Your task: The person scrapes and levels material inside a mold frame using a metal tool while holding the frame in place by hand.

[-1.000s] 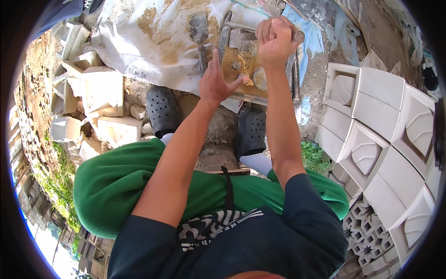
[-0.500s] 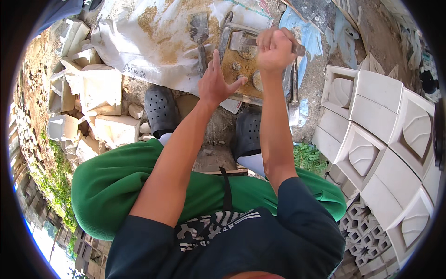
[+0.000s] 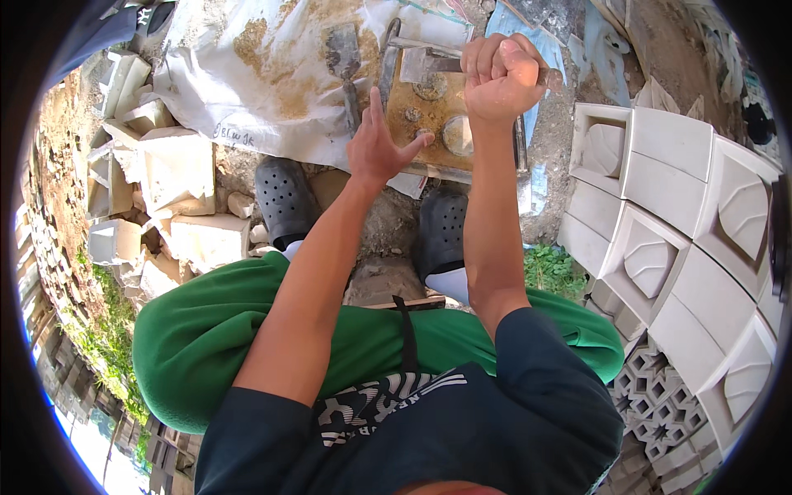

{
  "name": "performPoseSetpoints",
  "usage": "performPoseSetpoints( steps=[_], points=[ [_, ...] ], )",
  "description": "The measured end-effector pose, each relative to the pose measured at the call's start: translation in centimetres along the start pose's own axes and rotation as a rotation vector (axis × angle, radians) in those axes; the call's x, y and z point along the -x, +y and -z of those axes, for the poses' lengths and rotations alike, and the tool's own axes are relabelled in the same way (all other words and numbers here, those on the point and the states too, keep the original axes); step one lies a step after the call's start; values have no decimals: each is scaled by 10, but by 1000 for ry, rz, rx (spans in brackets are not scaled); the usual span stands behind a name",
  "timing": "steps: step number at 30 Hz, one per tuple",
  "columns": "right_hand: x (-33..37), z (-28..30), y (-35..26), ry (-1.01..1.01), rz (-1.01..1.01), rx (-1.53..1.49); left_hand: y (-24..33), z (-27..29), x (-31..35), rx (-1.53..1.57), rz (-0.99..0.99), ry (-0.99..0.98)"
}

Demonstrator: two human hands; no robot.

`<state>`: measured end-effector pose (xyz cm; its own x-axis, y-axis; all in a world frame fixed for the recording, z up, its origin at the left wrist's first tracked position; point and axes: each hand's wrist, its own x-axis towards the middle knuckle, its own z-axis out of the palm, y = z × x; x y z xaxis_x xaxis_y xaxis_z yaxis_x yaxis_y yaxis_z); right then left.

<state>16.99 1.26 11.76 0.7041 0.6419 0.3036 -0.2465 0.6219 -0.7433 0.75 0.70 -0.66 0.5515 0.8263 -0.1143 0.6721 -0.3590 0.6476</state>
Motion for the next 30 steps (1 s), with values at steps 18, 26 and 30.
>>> performPoseSetpoints(
  steps=[18, 26, 30],
  points=[
    [18, -2, 7, 47, 8, 120, 0, -2, 1, 10, -23, 56],
    [28, -4, 9, 87, 4, 87, -1, -6, 0, -4, -65, 88],
    [16, -15, -3, 80, -75, 157, -5, -4, 2, -34, -68, 86]
  ],
)
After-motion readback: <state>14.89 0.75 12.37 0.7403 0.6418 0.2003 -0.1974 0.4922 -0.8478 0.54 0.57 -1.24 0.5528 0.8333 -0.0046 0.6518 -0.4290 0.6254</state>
